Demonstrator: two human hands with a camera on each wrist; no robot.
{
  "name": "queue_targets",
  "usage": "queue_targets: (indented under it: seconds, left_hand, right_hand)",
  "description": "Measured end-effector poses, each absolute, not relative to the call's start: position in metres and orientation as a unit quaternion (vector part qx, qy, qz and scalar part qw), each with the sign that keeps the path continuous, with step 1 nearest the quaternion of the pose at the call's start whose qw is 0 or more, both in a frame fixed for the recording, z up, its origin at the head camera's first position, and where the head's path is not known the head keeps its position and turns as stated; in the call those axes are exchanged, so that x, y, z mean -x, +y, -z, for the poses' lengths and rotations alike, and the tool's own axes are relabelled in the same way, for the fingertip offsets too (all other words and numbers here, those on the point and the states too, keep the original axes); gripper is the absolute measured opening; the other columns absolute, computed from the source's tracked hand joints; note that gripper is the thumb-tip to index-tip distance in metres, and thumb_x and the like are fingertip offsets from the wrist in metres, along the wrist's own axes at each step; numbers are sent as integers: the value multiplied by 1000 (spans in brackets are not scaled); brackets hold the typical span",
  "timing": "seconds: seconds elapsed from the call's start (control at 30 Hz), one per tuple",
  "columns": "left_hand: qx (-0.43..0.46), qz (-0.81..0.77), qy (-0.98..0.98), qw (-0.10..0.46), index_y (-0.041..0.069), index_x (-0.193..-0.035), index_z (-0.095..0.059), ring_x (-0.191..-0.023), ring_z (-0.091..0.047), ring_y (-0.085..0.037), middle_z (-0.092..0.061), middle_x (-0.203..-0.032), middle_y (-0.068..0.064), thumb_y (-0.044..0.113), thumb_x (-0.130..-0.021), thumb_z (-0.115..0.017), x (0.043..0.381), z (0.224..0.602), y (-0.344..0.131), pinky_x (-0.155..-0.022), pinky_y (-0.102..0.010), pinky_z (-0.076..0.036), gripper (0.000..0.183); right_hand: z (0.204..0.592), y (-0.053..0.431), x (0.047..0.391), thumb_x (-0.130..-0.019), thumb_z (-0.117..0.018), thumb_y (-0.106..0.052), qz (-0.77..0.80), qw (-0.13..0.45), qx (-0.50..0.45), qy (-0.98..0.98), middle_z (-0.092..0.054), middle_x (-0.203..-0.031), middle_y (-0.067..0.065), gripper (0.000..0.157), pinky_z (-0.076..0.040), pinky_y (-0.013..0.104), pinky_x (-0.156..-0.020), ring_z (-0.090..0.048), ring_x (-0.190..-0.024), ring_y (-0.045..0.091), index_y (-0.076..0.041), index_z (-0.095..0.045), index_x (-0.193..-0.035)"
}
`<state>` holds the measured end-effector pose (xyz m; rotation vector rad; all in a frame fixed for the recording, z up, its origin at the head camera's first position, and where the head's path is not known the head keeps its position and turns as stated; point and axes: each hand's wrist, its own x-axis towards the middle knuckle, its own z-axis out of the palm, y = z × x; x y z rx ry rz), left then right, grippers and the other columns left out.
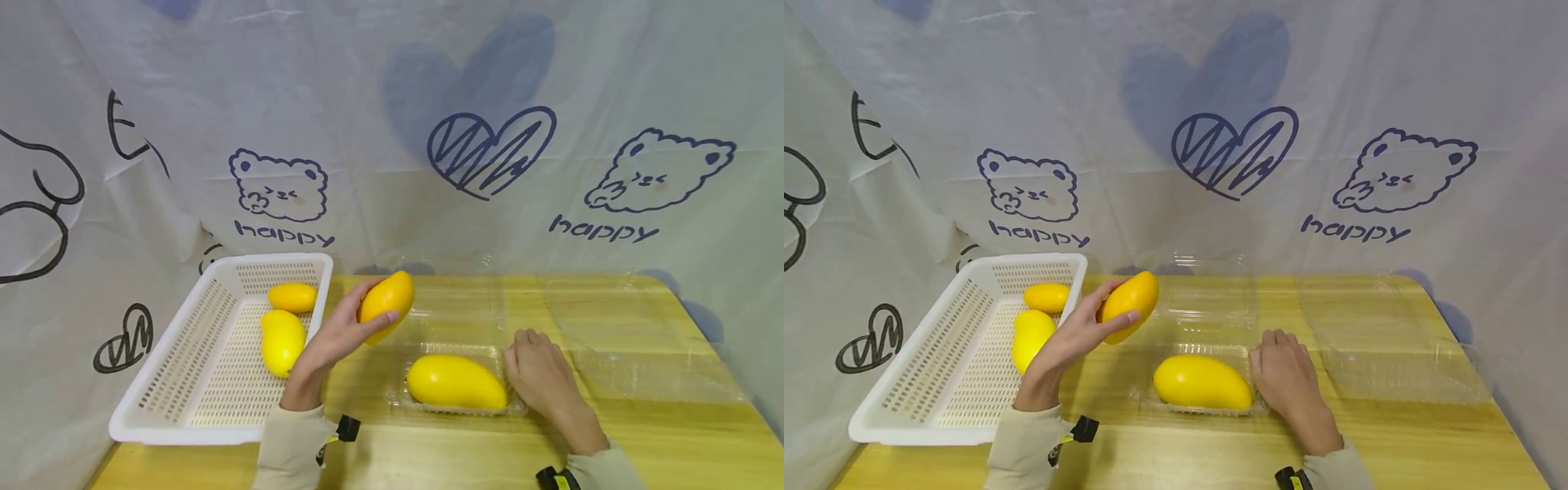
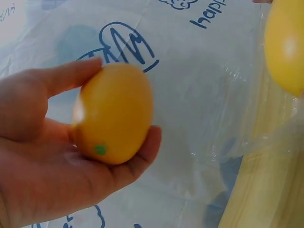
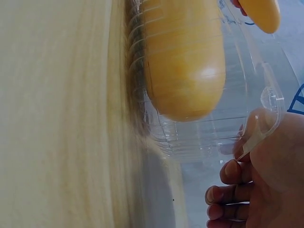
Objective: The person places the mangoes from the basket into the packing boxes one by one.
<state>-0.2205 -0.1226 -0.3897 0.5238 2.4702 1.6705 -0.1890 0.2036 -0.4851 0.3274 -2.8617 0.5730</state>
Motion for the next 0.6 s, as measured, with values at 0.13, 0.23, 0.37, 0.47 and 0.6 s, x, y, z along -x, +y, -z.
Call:
queue_targets:
  seconds: [0.13, 0.23, 0.37, 0.47, 0.6]
  left_hand:
    - [-158, -590, 791, 47, 12, -155, -43, -111, -55, -30, -52, -140, -17, 20, -103, -64, 220, 393, -115, -94, -40, -50, 56]
    - [-134, -663, 733, 68, 8, -153, -44, -101, -58, -26, -55, -132, -19, 21, -107, -56, 220, 396, -108, -82, -33, -54, 49]
    - [-81, -766, 627, 114, 2, -147, -47, -88, -62, -22, -58, -115, -19, 25, -110, -47, 220, 399, -98, -64, -25, -52, 44]
    - [-66, -792, 591, 138, 1, -143, -49, -88, -65, -21, -59, -112, -15, 27, -110, -48, 221, 404, -93, -63, -23, -51, 43]
    - [-85, -771, 617, 130, 4, -142, -52, -93, -64, -25, -59, -116, -17, 24, -105, -60, 223, 410, -86, -69, -26, -51, 43]
  right_hand:
    - [486, 203, 189, -103, -44, -12, -191, 101, -110, -970, -46, -78, 6, 21, -38, 38, -65, -43, -72, 24, -6, -49, -83]
    - [486, 203, 189, -103, -45, -12, -188, 103, -111, -971, -47, -78, 6, 21, -39, 39, -65, -44, -72, 24, -6, -50, -84]
    - [485, 204, 190, -103, -45, -12, -185, 105, -112, -971, -48, -79, 7, 21, -40, 39, -65, -45, -72, 25, -6, -50, -83]
    - [485, 204, 191, -102, -45, -12, -185, 107, -112, -971, -48, -78, 7, 21, -40, 39, -65, -45, -72, 25, -6, -50, -82]
    - [486, 204, 191, -102, -45, -11, -186, 110, -110, -970, -48, -78, 7, 21, -41, 40, -64, -46, -72, 25, -6, -49, -82]
